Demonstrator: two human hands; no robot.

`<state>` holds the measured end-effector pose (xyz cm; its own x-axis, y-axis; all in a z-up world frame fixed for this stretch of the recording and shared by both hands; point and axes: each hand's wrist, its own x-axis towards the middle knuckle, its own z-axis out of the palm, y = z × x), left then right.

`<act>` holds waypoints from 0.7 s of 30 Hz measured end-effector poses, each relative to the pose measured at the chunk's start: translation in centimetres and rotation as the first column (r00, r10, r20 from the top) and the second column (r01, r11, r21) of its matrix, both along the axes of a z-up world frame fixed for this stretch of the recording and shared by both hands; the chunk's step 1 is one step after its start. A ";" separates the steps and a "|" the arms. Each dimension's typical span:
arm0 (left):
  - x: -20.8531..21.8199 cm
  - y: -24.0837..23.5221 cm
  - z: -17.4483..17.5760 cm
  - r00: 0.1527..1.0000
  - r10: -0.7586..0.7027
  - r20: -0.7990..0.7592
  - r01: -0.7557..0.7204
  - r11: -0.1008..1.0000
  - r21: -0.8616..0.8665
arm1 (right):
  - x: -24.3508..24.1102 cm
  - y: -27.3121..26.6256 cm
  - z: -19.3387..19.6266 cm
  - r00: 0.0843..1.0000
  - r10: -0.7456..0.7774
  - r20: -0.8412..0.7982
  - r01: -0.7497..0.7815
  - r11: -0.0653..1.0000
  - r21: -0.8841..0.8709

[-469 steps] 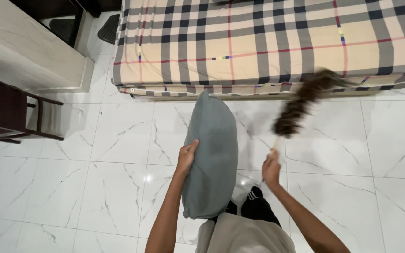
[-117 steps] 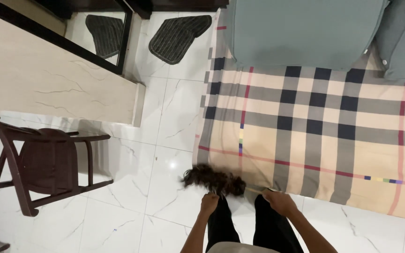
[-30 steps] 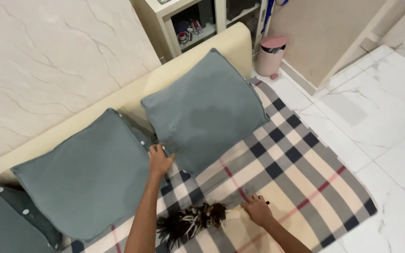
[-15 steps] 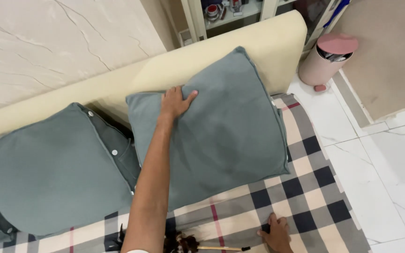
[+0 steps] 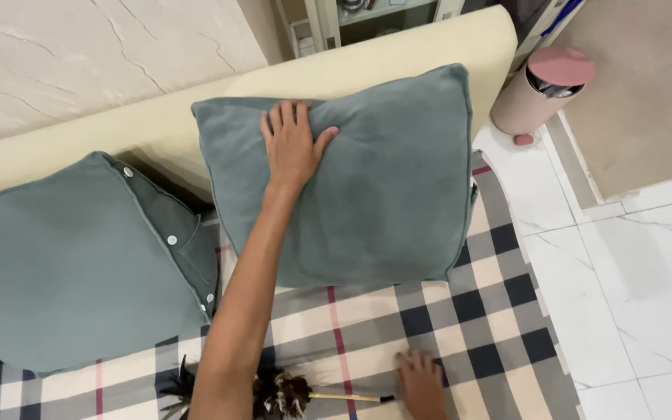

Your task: Dusting a pillow with a feather duster and then emptying a small trash bin into a larger waste bag.

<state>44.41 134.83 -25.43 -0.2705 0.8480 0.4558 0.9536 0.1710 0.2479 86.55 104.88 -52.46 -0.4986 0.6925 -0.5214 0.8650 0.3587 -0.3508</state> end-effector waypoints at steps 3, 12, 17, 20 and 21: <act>3.3 -7.1 0.9 0.995 -0.016 -0.100 0.025 0.996 0.086 | -3.7 -4.1 3.1 0.873 0.229 -0.430 -0.200 0.973 0.112; -0.4 -20.2 -7.2 0.939 0.220 0.264 -0.230 0.973 0.007 | -6.5 -9.6 1.1 0.894 0.294 -0.339 -0.295 0.954 0.052; -0.1 -6.3 1.3 0.999 -0.032 0.042 0.028 0.995 0.091 | 0.6 -10.2 5.6 0.960 0.099 -0.262 -0.127 0.988 -0.092; -1.6 -1.4 -1.6 0.995 -0.095 -0.034 0.092 0.993 -0.068 | 7.8 -12.6 2.9 0.953 -0.181 -0.243 0.164 0.983 -0.088; -2.4 -0.1 -3.4 0.992 -0.121 -0.030 0.110 0.963 -0.245 | 10.1 -13.5 0.8 0.936 -0.304 -0.178 0.292 0.952 -0.094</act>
<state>41.97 134.77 -28.84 -0.1487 0.9588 0.2420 0.9795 0.1091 0.1696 96.70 91.35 -51.65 -0.3680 0.7923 -0.4867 0.8445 0.0657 -0.5316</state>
